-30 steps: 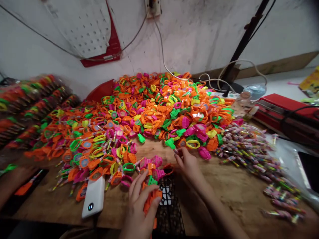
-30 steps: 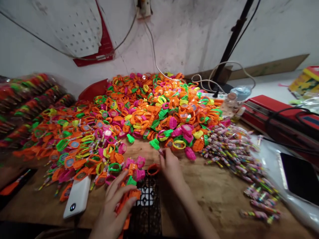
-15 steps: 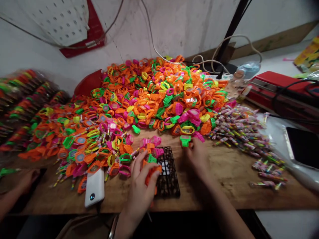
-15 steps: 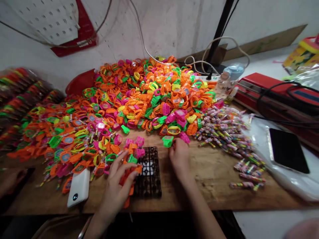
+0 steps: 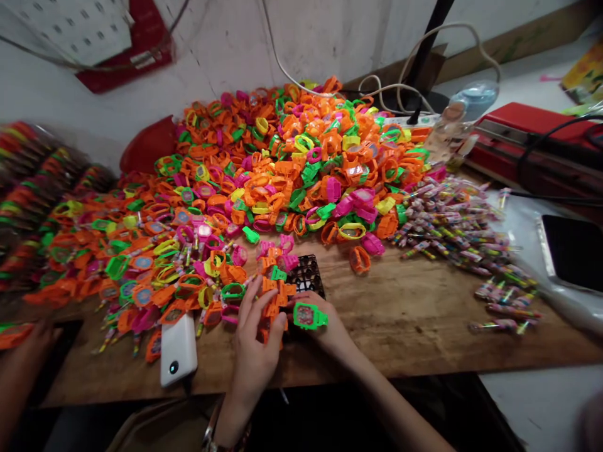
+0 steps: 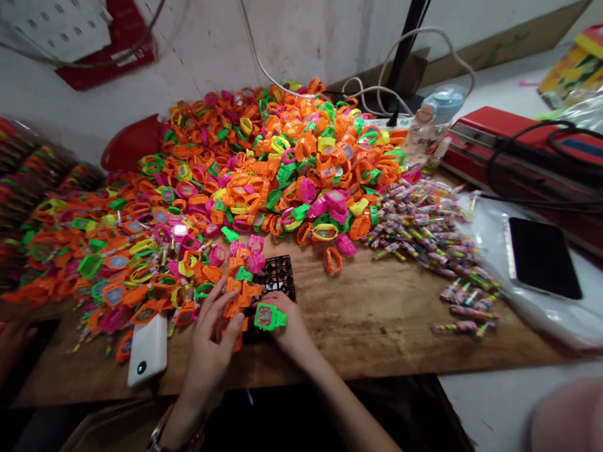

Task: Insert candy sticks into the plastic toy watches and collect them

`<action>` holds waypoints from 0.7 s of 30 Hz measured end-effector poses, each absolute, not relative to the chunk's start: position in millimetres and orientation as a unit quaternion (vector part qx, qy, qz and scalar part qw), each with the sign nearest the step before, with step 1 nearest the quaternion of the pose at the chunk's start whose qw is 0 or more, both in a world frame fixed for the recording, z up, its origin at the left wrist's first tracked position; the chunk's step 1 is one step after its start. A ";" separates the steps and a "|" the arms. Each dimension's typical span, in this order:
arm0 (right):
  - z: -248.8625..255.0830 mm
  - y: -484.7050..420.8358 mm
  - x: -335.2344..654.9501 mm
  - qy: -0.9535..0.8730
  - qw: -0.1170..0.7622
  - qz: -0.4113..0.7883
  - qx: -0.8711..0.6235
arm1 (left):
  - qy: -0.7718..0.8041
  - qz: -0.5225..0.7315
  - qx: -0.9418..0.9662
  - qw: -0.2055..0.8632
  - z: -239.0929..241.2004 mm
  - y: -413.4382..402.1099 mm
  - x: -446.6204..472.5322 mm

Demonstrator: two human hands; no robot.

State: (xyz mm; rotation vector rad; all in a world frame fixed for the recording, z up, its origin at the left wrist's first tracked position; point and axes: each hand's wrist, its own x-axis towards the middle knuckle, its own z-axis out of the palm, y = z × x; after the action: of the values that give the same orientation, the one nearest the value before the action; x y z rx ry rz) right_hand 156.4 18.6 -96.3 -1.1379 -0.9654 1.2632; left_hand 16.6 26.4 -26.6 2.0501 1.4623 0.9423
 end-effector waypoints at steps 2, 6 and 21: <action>-96.4 17.8 161.8 -0.401 0.553 0.540 -0.492 | 0.537 0.346 0.734 0.232 -29.7 21.6 17.6; -96.3 15.5 173.9 -0.367 0.540 0.535 -0.536 | 0.540 0.349 0.726 0.245 -33.6 17.3 21.3; -106.7 2.1 136.3 -0.347 0.552 0.440 -0.618 | 0.519 0.321 0.761 0.219 -51.5 7.6 10.5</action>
State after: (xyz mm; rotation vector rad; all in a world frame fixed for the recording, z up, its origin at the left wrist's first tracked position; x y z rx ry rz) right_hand 136.3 2.1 -106.7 -1.4606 -0.8209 1.0401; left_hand 10.5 7.6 -51.5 2.1067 1.4364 0.8868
